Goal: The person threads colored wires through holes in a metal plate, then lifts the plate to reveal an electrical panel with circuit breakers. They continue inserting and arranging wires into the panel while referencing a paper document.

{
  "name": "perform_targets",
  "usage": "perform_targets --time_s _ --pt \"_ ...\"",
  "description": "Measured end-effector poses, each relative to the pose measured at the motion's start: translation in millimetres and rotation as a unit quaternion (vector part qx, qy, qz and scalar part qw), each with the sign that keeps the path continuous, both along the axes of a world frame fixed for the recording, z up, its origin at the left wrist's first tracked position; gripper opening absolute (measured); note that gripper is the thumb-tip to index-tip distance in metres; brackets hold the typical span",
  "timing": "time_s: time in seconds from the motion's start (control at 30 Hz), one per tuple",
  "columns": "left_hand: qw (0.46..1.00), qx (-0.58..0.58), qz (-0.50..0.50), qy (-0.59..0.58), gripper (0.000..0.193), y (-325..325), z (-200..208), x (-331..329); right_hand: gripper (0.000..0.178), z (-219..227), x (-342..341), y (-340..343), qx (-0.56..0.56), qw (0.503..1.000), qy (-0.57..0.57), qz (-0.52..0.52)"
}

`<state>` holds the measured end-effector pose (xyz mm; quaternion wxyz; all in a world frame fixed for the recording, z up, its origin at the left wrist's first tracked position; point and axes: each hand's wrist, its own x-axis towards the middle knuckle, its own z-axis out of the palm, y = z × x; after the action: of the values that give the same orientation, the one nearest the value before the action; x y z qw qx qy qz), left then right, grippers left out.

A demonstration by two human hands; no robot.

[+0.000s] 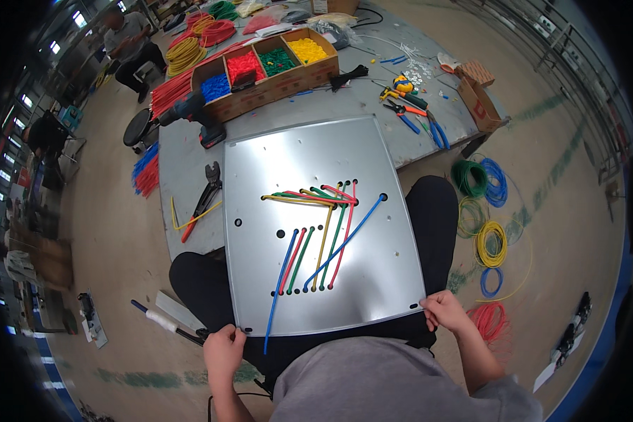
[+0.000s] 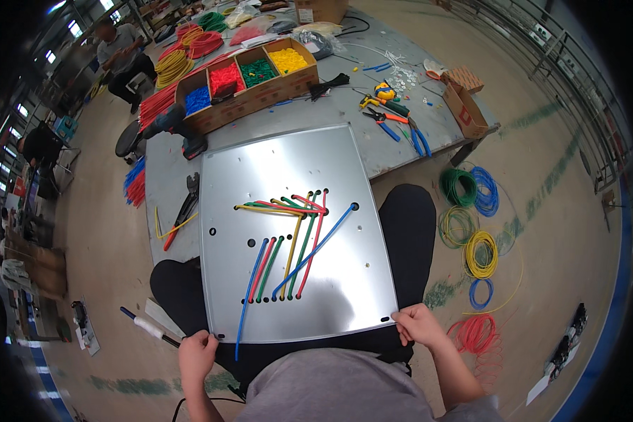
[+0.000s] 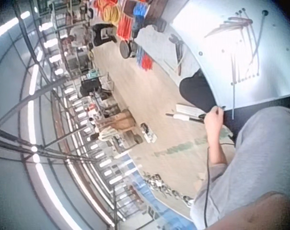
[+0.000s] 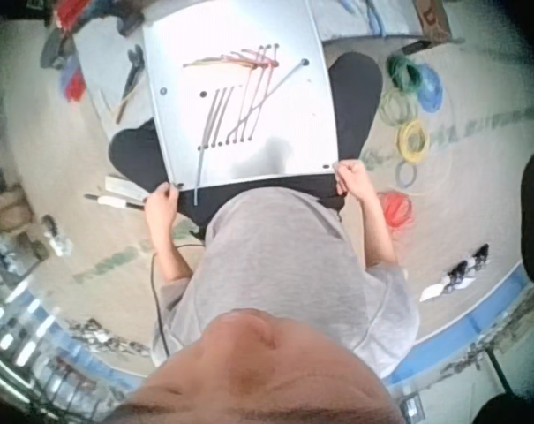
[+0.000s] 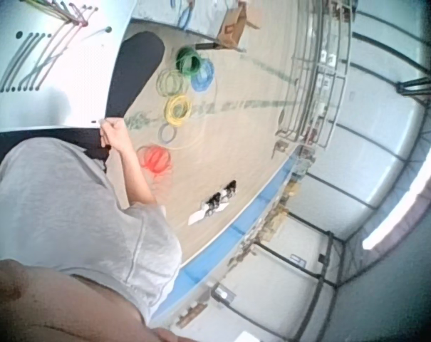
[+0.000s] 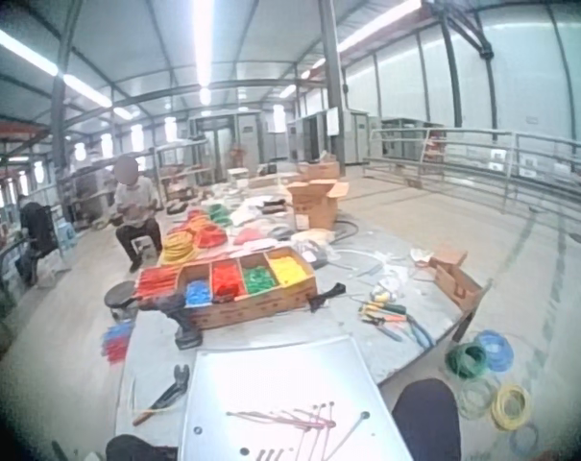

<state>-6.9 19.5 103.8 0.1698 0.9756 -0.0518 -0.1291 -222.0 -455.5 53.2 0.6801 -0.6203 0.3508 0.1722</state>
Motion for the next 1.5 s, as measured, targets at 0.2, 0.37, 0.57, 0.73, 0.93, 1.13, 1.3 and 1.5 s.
perform_targets --time_s 0.2,0.37,0.57,0.73,0.93,1.13,1.3,1.5 --pt "0.999 -0.034 0.032 0.026 0.028 5 -3 0 0.065 7 3 9 -0.034 0.999 0.02 -0.034" --pt "0.993 -0.085 0.075 0.037 0.028 10 -5 -4 0.066 30 10 8 -0.094 0.995 0.041 0.004" --pt "0.946 -0.24 0.203 0.075 0.04 9 -19 -18 0.063 46 13 14 -0.104 0.993 0.048 -0.014" --pt "0.932 -0.26 0.236 0.092 0.048 6 -27 -20 0.063 54 18 14 -0.078 0.997 0.004 -0.017" --pt "0.832 -0.415 0.315 0.19 0.052 3 -31 -25 0.067 67 22 10 -0.075 0.996 -0.045 -0.006" --pt "0.501 -0.744 0.418 0.143 0.035 -39 -17 -52 0.068 65 22 14 -0.064 0.997 -0.044 -0.01" --pt "0.55 -0.765 0.331 0.051 0.024 -45 -35 -35 0.064 62 21 15 -0.041 0.993 -0.071 -0.084" --pt "0.602 -0.702 0.378 -0.043 0.018 -63 -17 -9 0.062 75 34 4 -0.044 0.99 -0.105 -0.082"
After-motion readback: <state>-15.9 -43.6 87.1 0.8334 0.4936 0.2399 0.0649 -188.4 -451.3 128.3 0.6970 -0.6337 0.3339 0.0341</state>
